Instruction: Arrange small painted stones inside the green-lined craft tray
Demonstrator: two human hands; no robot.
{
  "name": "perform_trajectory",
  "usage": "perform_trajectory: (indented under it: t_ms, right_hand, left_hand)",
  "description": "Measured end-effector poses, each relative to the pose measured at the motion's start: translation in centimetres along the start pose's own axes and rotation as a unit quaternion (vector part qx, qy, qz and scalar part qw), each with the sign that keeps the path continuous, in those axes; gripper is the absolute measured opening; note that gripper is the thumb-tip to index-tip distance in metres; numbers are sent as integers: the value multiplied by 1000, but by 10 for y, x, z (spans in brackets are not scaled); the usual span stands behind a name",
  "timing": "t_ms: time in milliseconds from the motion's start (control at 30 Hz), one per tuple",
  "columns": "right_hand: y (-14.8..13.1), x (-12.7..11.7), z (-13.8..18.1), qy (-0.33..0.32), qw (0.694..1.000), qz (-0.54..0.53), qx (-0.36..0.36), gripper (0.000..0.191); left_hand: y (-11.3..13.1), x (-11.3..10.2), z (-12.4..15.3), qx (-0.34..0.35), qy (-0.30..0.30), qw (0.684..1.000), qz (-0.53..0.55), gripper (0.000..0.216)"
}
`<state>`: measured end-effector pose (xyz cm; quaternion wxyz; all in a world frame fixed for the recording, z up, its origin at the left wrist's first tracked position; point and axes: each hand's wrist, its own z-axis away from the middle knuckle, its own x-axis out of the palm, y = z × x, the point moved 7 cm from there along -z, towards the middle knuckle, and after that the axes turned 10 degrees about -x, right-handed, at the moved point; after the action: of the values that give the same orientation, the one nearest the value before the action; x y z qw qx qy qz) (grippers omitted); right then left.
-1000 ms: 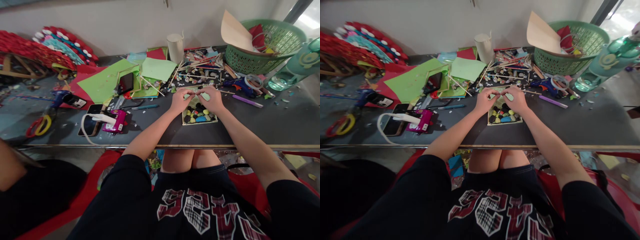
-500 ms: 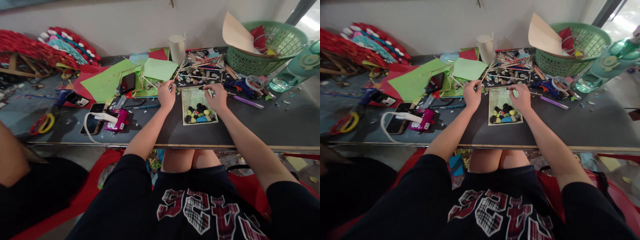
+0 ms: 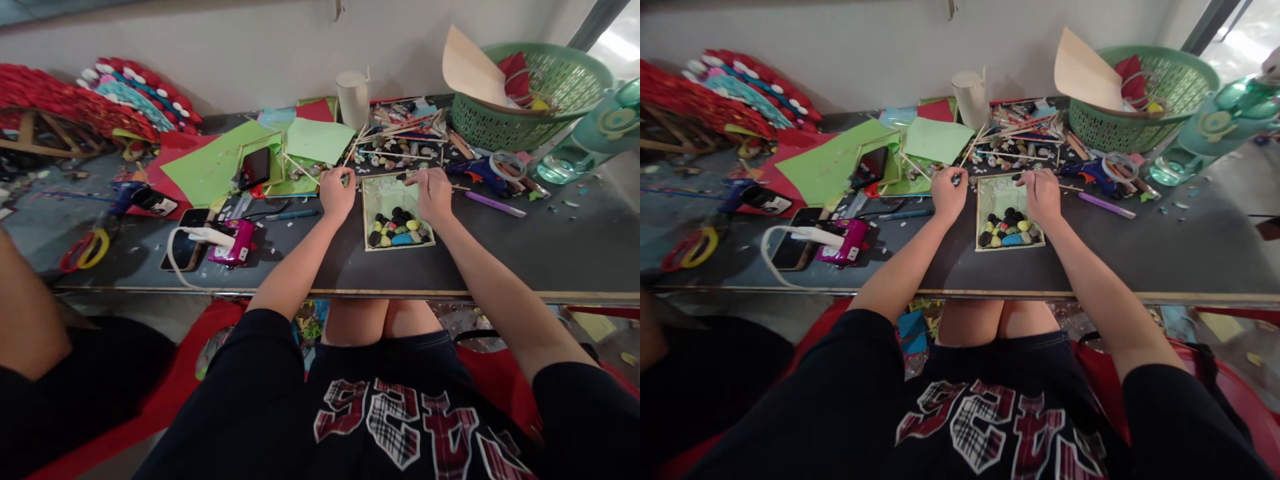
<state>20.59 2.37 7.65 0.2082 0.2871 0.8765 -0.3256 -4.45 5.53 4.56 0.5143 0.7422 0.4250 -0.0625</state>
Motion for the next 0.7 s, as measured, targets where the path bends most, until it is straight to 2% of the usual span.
perform_trajectory:
  t_ms: [200,333,433,500,600,633,700]
  right_hand:
    - [7,-1,-1,6,1000,29,-2,78]
    - [12,5,2,0,999,40,0,59]
    - [14,-2,1,29,996,88,14,46]
    - [16,-19,-3,62,989,132,23,49]
    - [27,-63,-13,125,969,206,58,50]
    - [36,-81,-14,156,954,234,102,50]
    - [65,-110,-6,179,902,298,257,48]
  left_hand:
    - [1,3,1,9,-2,1000,-2,10]
    - [2,3,2,10,-14,1000,2,8]
    - [5,5,4,5,-44,999,-2,9]
    - [8,7,5,3,-66,998,-6,9]
    - [10,9,6,3,-85,996,-9,11]
    - [11,9,7,3,-87,996,-8,13]
    - [11,10,7,6,-88,996,-4,16]
